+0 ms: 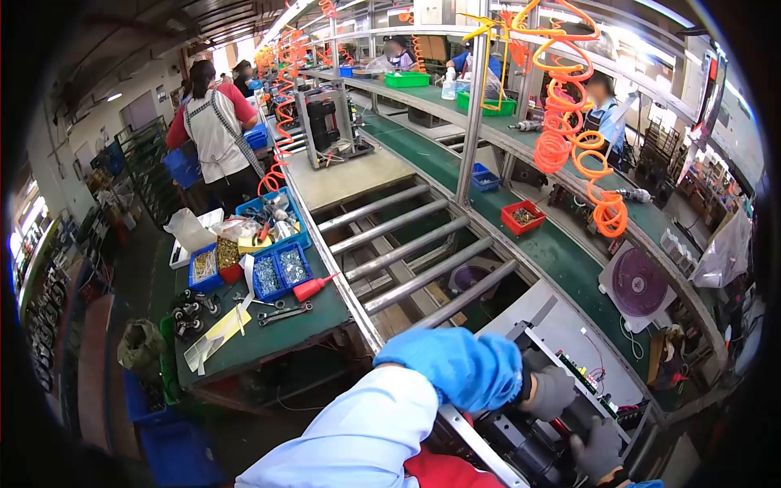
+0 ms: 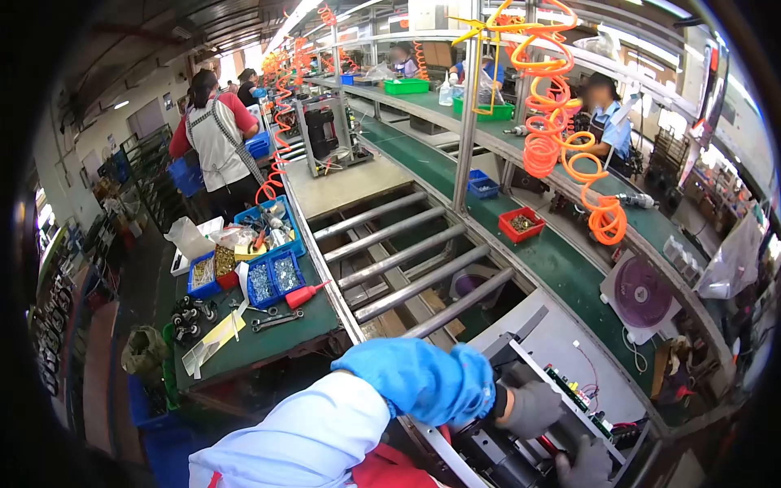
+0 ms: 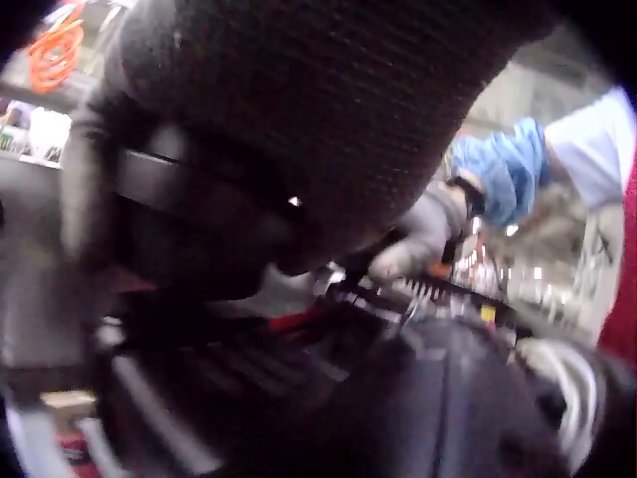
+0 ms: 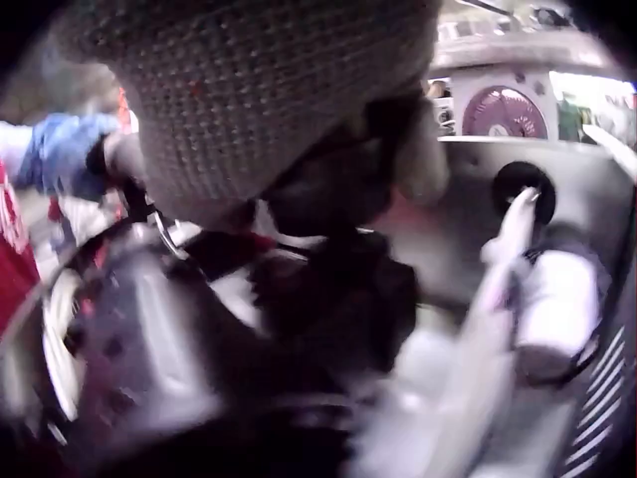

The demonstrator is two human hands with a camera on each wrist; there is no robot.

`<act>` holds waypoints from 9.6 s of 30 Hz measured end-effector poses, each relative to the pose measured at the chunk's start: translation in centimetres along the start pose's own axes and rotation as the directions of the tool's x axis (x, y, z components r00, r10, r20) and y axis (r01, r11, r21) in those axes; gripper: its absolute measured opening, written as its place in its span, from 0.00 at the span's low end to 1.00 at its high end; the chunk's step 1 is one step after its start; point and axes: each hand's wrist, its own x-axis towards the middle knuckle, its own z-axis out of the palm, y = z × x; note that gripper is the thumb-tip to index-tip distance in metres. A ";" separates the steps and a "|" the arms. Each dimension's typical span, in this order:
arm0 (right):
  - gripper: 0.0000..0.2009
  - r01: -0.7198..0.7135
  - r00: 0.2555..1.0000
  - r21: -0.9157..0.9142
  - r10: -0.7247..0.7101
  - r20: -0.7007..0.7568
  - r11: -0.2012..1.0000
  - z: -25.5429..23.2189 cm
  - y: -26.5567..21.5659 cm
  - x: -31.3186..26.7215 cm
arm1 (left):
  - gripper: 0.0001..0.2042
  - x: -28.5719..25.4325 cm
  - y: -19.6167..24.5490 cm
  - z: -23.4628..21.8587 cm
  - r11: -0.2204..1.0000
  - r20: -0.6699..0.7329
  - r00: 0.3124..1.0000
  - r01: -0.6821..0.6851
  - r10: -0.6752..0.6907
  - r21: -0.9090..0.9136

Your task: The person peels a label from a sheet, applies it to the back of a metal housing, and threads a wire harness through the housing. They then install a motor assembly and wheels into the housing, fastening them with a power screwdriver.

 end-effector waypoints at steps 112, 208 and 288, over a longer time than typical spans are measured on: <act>0.17 -0.004 0.999 0.016 0.003 0.036 1.000 0.0 0.2 -0.3 | 0.13 1.1 2.0 -0.5 0.975 0.161 0.968 0.167 -0.190 0.148; 0.12 -0.225 0.973 -0.146 0.231 0.025 0.963 5.8 -11.6 12.4 | 0.13 -43.1 -14.3 8.0 0.287 -0.087 0.324 0.644 -0.942 -0.709; 0.25 -0.681 0.730 0.000 0.680 0.069 0.732 5.2 -15.6 15.7 | 0.17 -90.0 -40.9 -0.9 -0.081 -0.078 -0.077 0.995 -0.994 0.059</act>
